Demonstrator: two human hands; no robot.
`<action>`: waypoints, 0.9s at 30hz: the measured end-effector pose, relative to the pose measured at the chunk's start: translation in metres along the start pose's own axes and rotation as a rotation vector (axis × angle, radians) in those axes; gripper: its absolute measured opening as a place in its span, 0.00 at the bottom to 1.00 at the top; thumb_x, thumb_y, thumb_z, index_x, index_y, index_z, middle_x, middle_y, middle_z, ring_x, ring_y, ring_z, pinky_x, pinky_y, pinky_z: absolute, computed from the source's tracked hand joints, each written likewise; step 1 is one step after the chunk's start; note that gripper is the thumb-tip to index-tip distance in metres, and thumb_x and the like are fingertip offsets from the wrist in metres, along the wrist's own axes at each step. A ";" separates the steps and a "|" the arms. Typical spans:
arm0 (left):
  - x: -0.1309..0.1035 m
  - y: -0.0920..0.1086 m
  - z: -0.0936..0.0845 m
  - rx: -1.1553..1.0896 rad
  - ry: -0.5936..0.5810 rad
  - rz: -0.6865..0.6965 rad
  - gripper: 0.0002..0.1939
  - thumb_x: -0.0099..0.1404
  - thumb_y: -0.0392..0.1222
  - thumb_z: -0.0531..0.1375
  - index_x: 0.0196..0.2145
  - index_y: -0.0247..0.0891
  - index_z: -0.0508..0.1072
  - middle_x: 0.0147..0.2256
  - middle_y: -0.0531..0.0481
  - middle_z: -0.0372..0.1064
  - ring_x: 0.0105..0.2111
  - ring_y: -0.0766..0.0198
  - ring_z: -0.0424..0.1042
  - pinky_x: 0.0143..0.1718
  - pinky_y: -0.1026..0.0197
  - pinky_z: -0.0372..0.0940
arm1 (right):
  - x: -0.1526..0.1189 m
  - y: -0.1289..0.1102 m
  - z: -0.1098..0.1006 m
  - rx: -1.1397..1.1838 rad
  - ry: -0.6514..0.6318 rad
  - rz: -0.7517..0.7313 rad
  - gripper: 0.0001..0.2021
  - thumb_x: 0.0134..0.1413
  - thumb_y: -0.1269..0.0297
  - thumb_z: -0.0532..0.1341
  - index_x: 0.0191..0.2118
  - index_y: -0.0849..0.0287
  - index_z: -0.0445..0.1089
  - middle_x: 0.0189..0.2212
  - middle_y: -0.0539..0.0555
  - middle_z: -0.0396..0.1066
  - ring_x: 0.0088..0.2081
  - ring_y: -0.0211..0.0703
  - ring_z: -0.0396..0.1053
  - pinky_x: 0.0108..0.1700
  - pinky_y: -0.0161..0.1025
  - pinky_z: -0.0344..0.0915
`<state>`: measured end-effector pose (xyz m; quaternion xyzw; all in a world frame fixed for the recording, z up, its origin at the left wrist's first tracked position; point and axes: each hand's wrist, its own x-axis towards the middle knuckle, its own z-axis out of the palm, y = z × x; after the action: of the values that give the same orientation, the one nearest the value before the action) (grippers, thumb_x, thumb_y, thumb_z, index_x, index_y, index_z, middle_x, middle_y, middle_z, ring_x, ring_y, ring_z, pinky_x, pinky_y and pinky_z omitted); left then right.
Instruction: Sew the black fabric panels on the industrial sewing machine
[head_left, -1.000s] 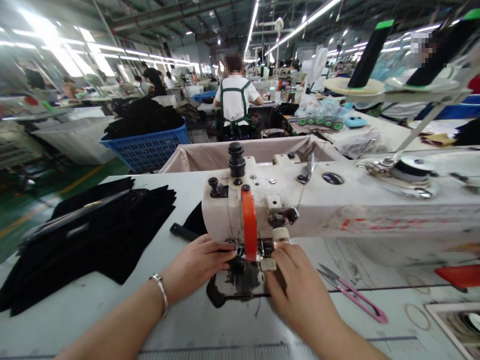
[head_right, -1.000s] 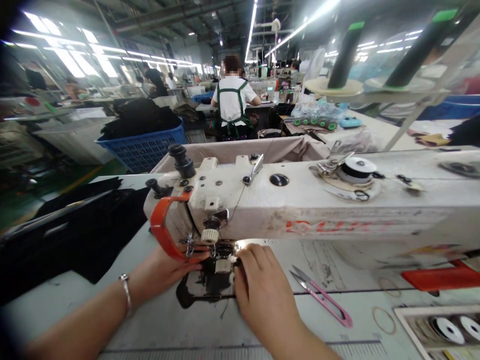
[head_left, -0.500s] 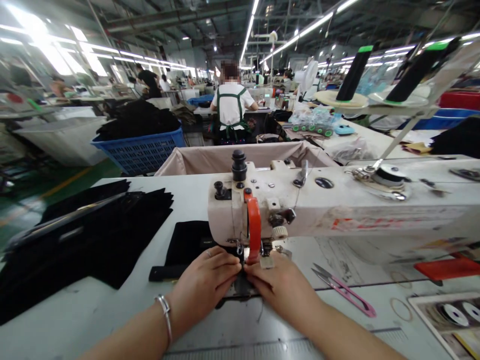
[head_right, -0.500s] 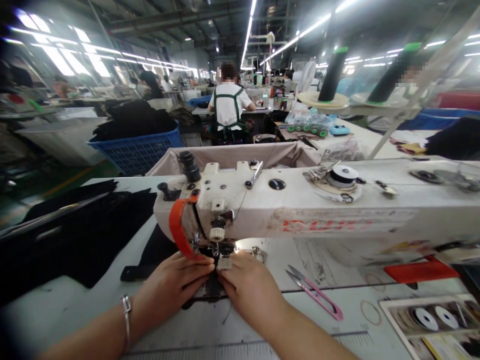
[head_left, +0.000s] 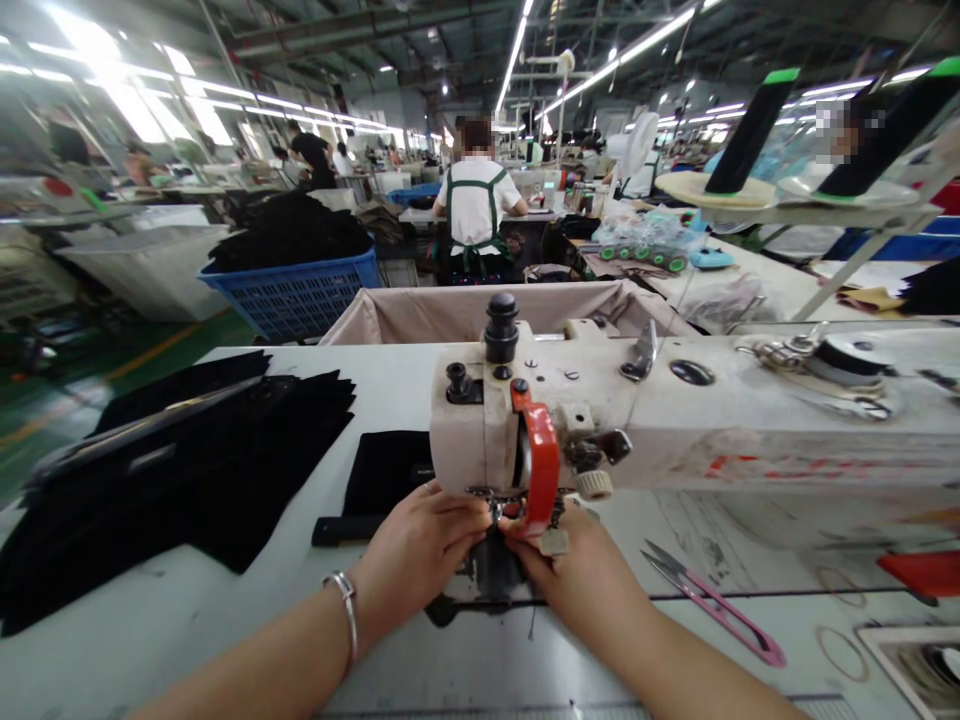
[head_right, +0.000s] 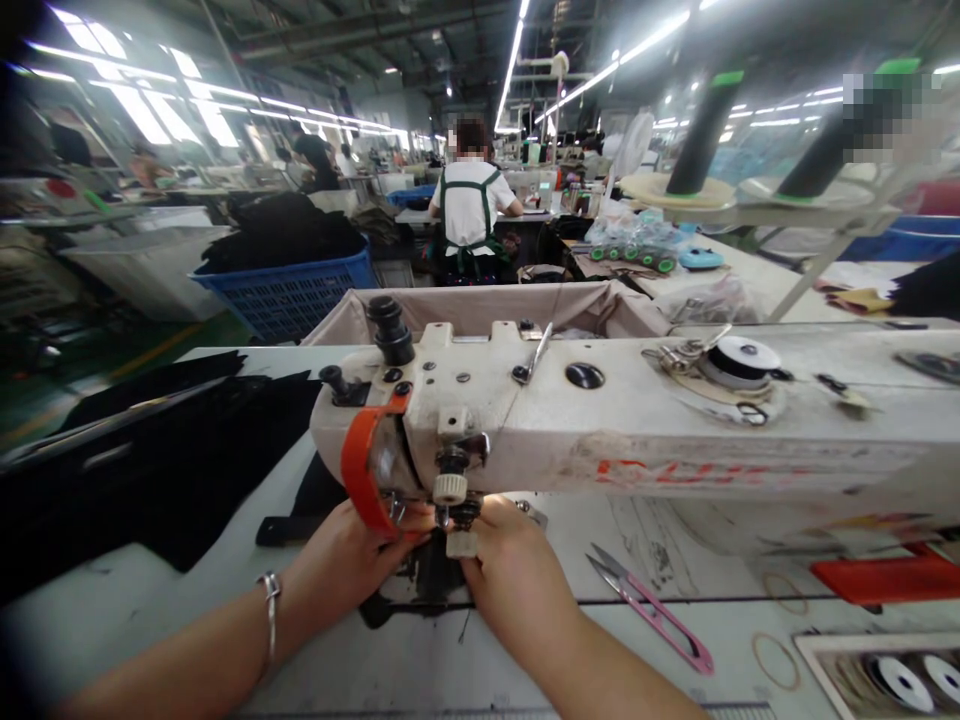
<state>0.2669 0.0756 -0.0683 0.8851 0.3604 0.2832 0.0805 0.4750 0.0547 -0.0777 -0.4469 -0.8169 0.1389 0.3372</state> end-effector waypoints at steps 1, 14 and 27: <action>0.001 0.000 0.000 0.004 -0.001 -0.003 0.08 0.68 0.35 0.57 0.39 0.42 0.77 0.38 0.52 0.78 0.39 0.61 0.75 0.44 0.57 0.69 | 0.001 0.001 0.000 -0.005 0.001 0.015 0.08 0.58 0.73 0.59 0.37 0.55 0.75 0.34 0.54 0.74 0.37 0.44 0.70 0.38 0.39 0.68; 0.003 -0.002 -0.001 0.023 -0.020 -0.025 0.10 0.67 0.34 0.56 0.37 0.43 0.77 0.36 0.53 0.78 0.37 0.61 0.76 0.42 0.57 0.69 | 0.002 0.001 0.003 -0.012 0.014 0.077 0.08 0.58 0.73 0.58 0.37 0.55 0.74 0.33 0.52 0.73 0.36 0.43 0.70 0.39 0.37 0.67; -0.004 -0.009 -0.001 0.066 0.030 0.017 0.10 0.67 0.38 0.56 0.37 0.45 0.79 0.35 0.54 0.79 0.34 0.61 0.78 0.38 0.61 0.73 | 0.007 -0.009 -0.003 -0.207 -0.068 0.025 0.05 0.63 0.69 0.59 0.39 0.59 0.72 0.37 0.53 0.72 0.39 0.41 0.70 0.41 0.39 0.69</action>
<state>0.2585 0.0795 -0.0720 0.8859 0.3633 0.2852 0.0434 0.4681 0.0550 -0.0678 -0.4845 -0.8322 0.0727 0.2596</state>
